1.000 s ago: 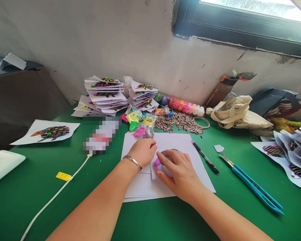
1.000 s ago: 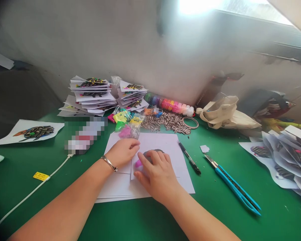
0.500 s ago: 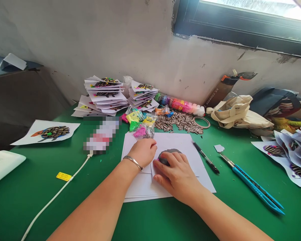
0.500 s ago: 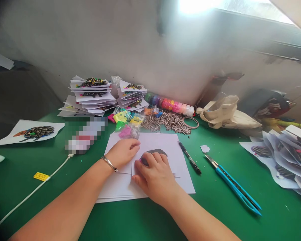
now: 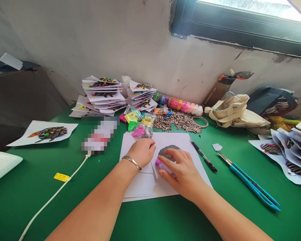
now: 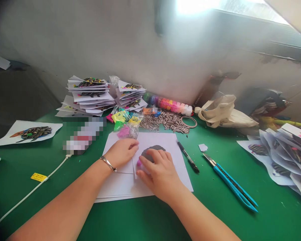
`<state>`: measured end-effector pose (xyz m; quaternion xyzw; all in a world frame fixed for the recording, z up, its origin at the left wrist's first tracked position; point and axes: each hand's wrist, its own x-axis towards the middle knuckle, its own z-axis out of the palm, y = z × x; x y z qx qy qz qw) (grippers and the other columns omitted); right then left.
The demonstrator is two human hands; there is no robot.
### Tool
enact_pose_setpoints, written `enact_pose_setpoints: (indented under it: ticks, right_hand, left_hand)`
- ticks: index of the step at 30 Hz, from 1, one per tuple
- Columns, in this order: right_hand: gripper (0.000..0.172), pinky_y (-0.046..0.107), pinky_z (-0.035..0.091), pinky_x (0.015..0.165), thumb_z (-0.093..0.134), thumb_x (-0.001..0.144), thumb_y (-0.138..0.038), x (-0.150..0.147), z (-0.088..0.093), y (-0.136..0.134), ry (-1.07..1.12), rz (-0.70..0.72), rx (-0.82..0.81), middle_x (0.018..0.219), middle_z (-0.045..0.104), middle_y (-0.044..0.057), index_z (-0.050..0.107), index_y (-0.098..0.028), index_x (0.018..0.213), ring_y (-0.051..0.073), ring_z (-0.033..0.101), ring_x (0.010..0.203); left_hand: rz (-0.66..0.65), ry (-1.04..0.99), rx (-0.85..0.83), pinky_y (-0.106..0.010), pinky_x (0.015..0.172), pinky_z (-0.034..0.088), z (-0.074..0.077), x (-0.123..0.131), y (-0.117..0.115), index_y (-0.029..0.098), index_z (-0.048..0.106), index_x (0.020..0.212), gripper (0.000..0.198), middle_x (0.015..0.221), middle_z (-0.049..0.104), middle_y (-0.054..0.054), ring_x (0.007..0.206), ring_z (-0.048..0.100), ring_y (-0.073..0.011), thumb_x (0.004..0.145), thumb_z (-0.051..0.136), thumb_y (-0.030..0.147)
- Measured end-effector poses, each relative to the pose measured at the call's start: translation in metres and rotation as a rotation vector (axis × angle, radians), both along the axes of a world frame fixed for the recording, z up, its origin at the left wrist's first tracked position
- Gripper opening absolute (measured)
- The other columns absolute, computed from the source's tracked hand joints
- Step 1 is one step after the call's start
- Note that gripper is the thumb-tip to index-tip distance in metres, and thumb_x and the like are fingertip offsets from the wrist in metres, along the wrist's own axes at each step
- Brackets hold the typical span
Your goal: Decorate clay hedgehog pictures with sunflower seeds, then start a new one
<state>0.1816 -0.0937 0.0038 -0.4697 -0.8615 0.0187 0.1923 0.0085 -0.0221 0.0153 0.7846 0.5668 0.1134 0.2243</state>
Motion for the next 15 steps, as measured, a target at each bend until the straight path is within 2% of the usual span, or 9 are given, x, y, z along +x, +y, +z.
enact_pose_setpoints:
  ticks: [3, 6, 15]
  right_hand:
    - [0.028, 0.038, 0.034, 0.079, 0.05, 0.087, -0.036, 0.0103, 0.0018, 0.0007, 0.029, -0.031, 0.002, 0.105, 0.055, 0.009, 0.061, -0.027, 0.111, 0.022, 0.047, 0.092]
    - [0.025, 0.037, 0.034, 0.078, 0.05, 0.087, -0.037, 0.013, 0.0033, -0.0003, 0.006, -0.001, -0.029, 0.1, 0.056, 0.007, 0.064, -0.027, 0.106, 0.021, 0.046, 0.089]
    - [0.026, 0.039, 0.033, 0.08, 0.046, 0.089, -0.035, 0.0083, 0.0048, -0.0009, -0.015, 0.059, -0.103, 0.1, 0.057, 0.008, 0.063, -0.026, 0.107, 0.021, 0.045, 0.09]
  left_hand:
    - [-0.017, 0.021, 0.01, -0.029, 0.064, 0.039, 0.0, 0.0003, -0.0006, 0.021, 0.061, 0.071, 0.022, 0.075, 0.065, -0.004, 0.072, 0.059, -0.0199, 0.081, 0.042, 0.022]
    - [-0.035, 0.046, 0.019, -0.029, 0.062, 0.037, 0.0009, 0.0011, -0.0014, 0.02, 0.058, 0.066, 0.022, 0.074, 0.063, -0.004, 0.072, 0.057, -0.02, 0.081, 0.042, 0.022]
    - [-0.061, 0.086, 0.019, -0.03, 0.06, 0.035, 0.0014, 0.0026, -0.0029, 0.02, 0.055, 0.069, 0.014, 0.077, 0.059, -0.005, 0.073, 0.055, -0.0207, 0.079, 0.045, 0.023]
